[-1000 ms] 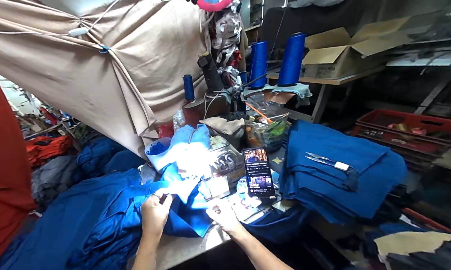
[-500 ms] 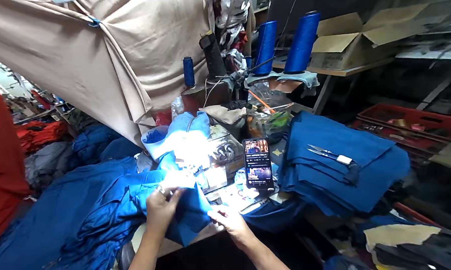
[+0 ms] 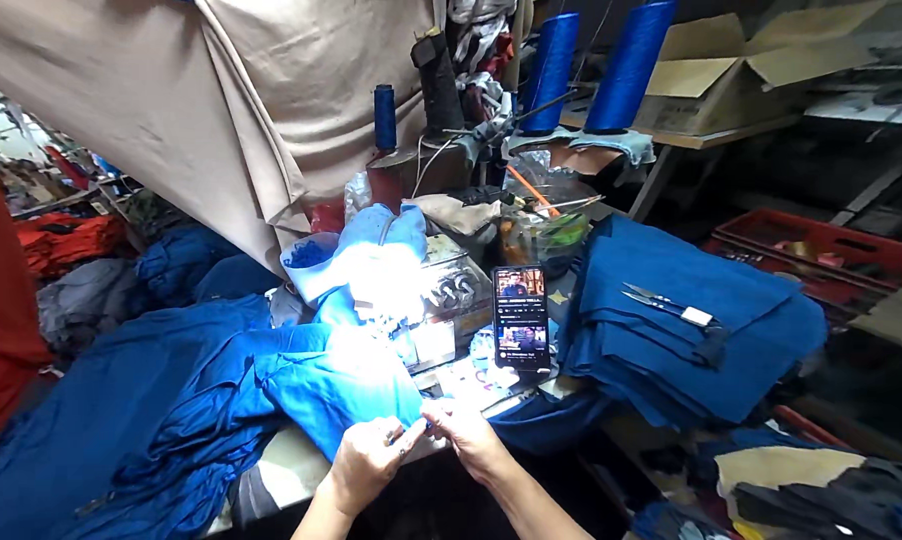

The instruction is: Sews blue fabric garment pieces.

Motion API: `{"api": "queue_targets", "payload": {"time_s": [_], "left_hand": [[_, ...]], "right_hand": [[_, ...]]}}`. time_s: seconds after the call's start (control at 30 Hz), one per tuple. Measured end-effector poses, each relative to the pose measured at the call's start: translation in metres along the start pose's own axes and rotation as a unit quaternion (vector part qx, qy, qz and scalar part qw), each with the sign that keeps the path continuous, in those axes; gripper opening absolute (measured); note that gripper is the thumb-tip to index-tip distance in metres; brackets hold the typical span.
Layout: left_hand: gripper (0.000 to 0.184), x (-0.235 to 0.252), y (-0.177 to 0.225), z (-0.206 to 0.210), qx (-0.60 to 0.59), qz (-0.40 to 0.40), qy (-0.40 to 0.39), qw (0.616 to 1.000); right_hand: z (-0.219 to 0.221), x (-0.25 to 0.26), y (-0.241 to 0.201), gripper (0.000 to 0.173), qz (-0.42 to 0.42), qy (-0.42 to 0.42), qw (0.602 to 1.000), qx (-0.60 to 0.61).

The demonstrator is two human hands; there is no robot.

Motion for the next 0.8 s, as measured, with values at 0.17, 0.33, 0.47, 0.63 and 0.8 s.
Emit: {"api": "queue_targets", "payload": {"time_s": [0.17,0.33,0.47,0.63,0.8], "left_hand": [[0.018,-0.033,0.001,-0.004,-0.035,-0.215,0.245,0.945],[0.052,-0.048,0.006,-0.018,-0.265,-0.566,0.388,0.677],[0.04,-0.037,-0.001,-0.011,-0.383,-0.642,0.381,0.544],[0.044,-0.03,-0.014,-0.038,-0.215,-0.641,0.287,0.679],[0.047,-0.057,-0.027,-0.043,-0.255,-0.645,-0.073,0.717]], "right_hand": [[0.002,0.008,0.0,0.014,-0.047,0.016,0.998,-0.043],[0.002,0.009,-0.007,0.015,-0.078,0.009,0.992,-0.101],[0.006,0.005,-0.014,0.01,-0.107,-0.004,0.988,-0.108],[0.008,-0.005,-0.002,0.021,-0.14,-0.015,0.961,-0.24],[0.007,-0.01,0.007,0.025,-0.128,0.003,0.946,-0.296]]}}
Point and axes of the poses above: each hand's wrist, its own x-axis towards the middle knuckle, its own z-axis out of the palm, y = z × x, the point moved 2 cm from there along x, towards the middle knuckle, and after that the axes turned 5 degrees about -z, right-handed, at the moved point
